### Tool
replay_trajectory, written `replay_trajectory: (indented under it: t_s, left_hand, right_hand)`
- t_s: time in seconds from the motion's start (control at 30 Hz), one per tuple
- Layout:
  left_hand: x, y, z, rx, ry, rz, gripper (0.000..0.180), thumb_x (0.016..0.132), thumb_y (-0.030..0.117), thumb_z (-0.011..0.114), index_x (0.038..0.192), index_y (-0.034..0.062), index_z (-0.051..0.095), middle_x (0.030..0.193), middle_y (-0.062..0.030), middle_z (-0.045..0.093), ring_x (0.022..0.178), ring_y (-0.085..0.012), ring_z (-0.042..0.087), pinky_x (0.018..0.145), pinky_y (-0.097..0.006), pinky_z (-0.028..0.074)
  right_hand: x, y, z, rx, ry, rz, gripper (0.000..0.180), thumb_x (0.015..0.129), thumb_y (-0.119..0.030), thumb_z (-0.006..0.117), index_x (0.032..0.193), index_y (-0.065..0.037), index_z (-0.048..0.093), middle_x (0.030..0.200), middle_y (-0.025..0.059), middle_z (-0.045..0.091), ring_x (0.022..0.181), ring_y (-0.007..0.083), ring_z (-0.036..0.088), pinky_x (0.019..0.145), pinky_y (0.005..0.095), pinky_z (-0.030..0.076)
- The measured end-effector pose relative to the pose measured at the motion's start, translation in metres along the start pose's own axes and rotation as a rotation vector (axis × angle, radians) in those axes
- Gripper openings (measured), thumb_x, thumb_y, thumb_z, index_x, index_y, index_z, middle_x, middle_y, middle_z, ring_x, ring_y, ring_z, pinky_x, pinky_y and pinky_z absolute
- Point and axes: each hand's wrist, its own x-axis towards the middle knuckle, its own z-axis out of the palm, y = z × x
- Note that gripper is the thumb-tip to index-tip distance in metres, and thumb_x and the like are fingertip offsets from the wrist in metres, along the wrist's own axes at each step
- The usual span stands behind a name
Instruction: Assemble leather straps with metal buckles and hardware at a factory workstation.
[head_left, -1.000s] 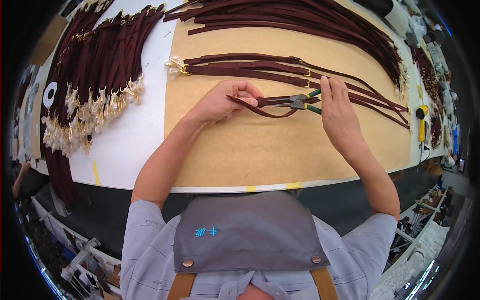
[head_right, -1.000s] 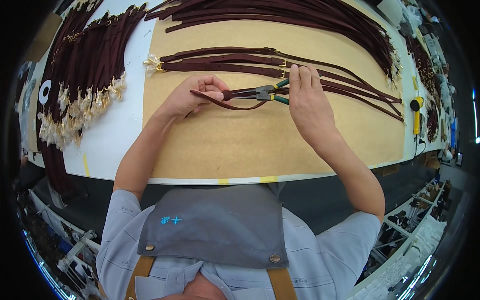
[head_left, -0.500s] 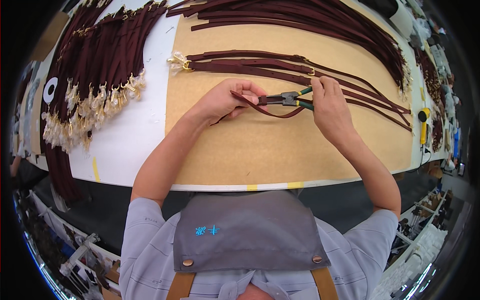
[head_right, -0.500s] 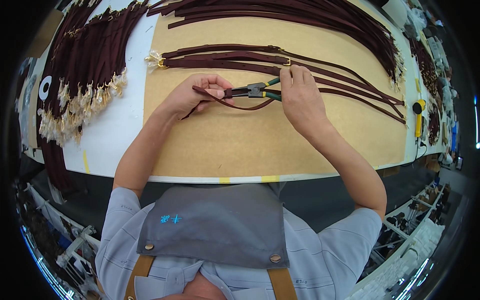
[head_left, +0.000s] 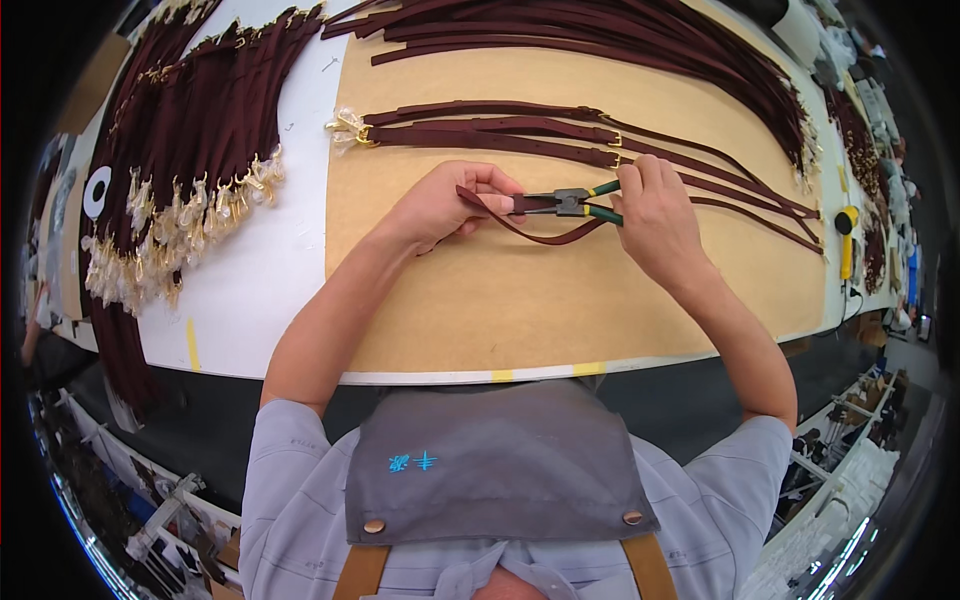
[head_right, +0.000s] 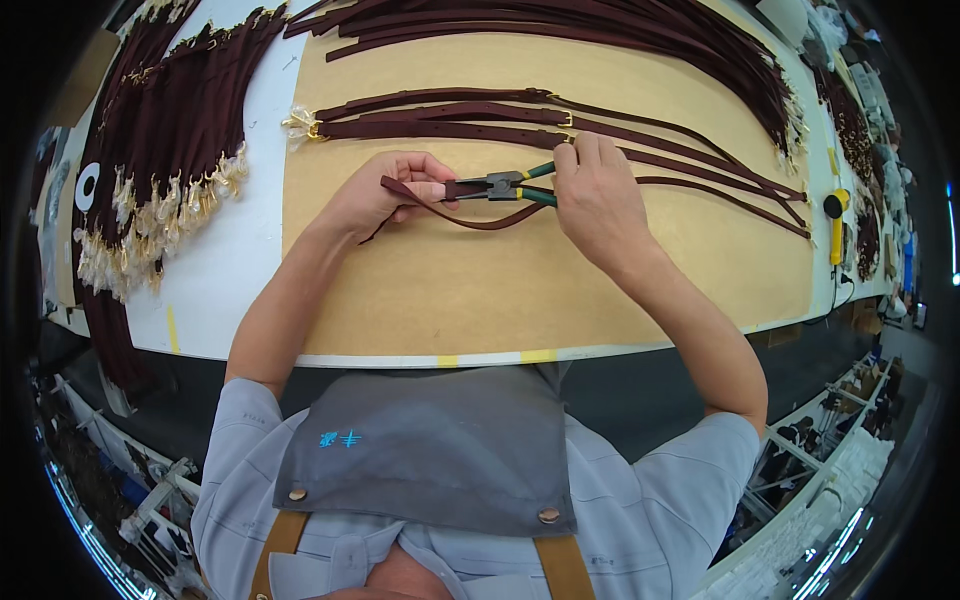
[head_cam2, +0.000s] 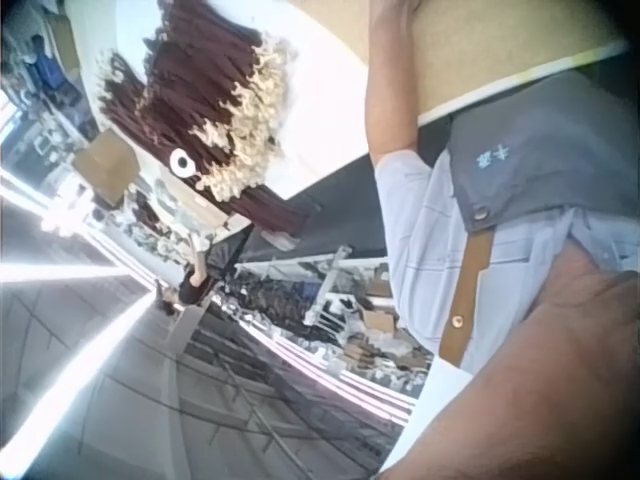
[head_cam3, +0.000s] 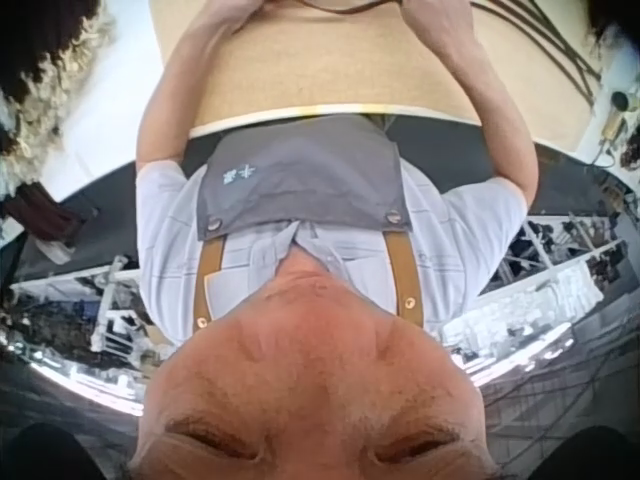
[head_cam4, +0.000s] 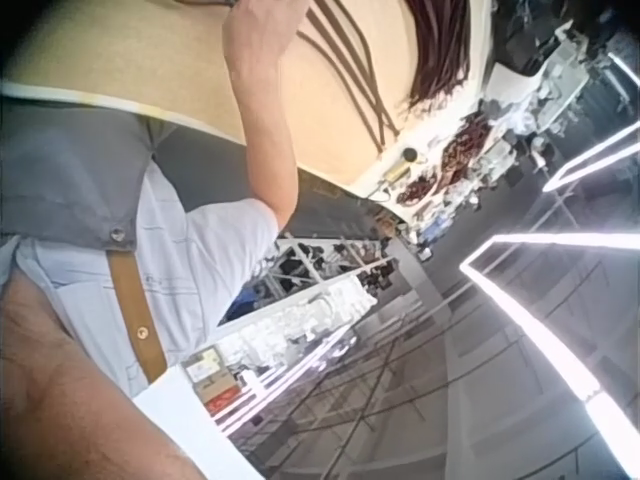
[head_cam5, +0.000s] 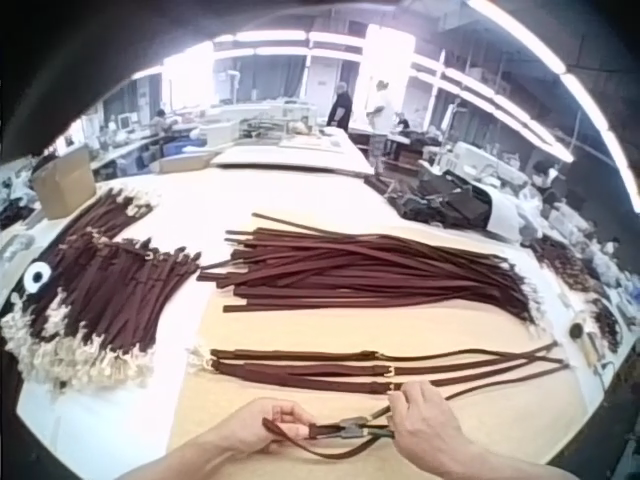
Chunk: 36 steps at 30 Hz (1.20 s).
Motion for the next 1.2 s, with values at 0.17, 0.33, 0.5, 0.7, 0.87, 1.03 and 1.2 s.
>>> replay_trajectory:
  t_s: [0.17,0.33,0.5,0.7,0.87,1.03,1.2]
  left_hand:
    - [0.001,-0.003,0.002,-0.019,0.006,0.068,0.015,0.087,0.009,0.066,0.098,-0.0005,0.061,0.09,-0.0088,0.069,0.067,-0.0047,0.059,0.055,-0.018,0.042]
    - [0.008,-0.007,-0.003,0.046,0.004,0.134,0.017,0.087,0.006,0.063,0.099,-0.0042,0.061,0.093,-0.0098,0.067,0.087,-0.0126,0.065,0.08,-0.024,0.051]
    - [0.007,-0.021,0.004,0.109,0.098,0.194,0.017,0.086,0.008,0.063,0.1,-0.0016,0.063,0.088,-0.0057,0.068,0.067,-0.0041,0.056,0.058,-0.018,0.043]
    - [0.002,-0.008,0.01,0.035,0.142,0.062,0.016,0.087,0.01,0.063,0.099,0.0014,0.064,0.07,0.0046,0.057,0.05,0.0014,0.037,0.042,-0.016,0.026]
    - [0.0,0.002,0.007,0.04,0.195,0.063,0.016,0.086,0.011,0.064,0.1,0.0023,0.065,0.068,0.0063,0.054,0.051,0.0015,0.038,0.044,-0.016,0.027]
    - [0.0,0.004,0.004,0.07,0.135,0.1,0.016,0.086,0.005,0.062,0.1,-0.0021,0.063,0.086,-0.0044,0.066,0.076,-0.0073,0.06,0.067,-0.02,0.047]
    - [-0.003,0.0,0.001,0.051,0.11,0.109,0.013,0.086,0.005,0.062,0.097,-0.0017,0.063,0.088,-0.0055,0.066,0.078,-0.0075,0.06,0.069,-0.02,0.048]
  right_hand:
    - [-0.022,0.006,-0.025,-0.01,-0.15,0.161,0.039,0.084,-0.004,0.055,0.12,0.009,0.045,0.113,0.0225,0.049,0.113,0.0366,0.046,0.097,0.0424,0.04]
    - [-0.085,0.068,-0.011,-0.002,-0.388,0.502,0.044,0.082,-0.003,0.065,0.122,0.005,0.047,0.119,0.0229,0.048,0.114,0.0375,0.047,0.096,0.0423,0.041]
    - [-0.039,-0.018,-0.021,0.452,0.033,0.232,0.037,0.076,-0.011,0.076,0.107,-0.002,0.059,0.11,0.0162,0.057,0.104,0.0337,0.055,0.087,0.0408,0.046]
    - [0.006,-0.094,0.032,0.673,0.119,-0.094,0.029,0.071,-0.008,0.075,0.095,-0.003,0.06,0.098,0.01,0.057,0.095,0.0284,0.055,0.082,0.0381,0.045]
    - [0.011,-0.1,0.05,0.619,0.161,-0.154,0.017,0.074,-0.009,0.071,0.086,-0.004,0.059,0.095,0.0082,0.057,0.091,0.0265,0.053,0.08,0.0383,0.044]
    - [0.01,-0.1,0.043,0.753,0.07,-0.157,0.014,0.08,-0.01,0.067,0.088,-0.004,0.057,0.086,0.0091,0.057,0.084,0.0257,0.057,0.072,0.0376,0.046]
    - [0.02,-0.065,-0.015,1.024,-0.056,0.37,0.015,0.088,-0.015,0.064,0.089,0.0,0.061,0.08,0.013,0.063,0.07,0.0286,0.061,0.063,0.0365,0.047]
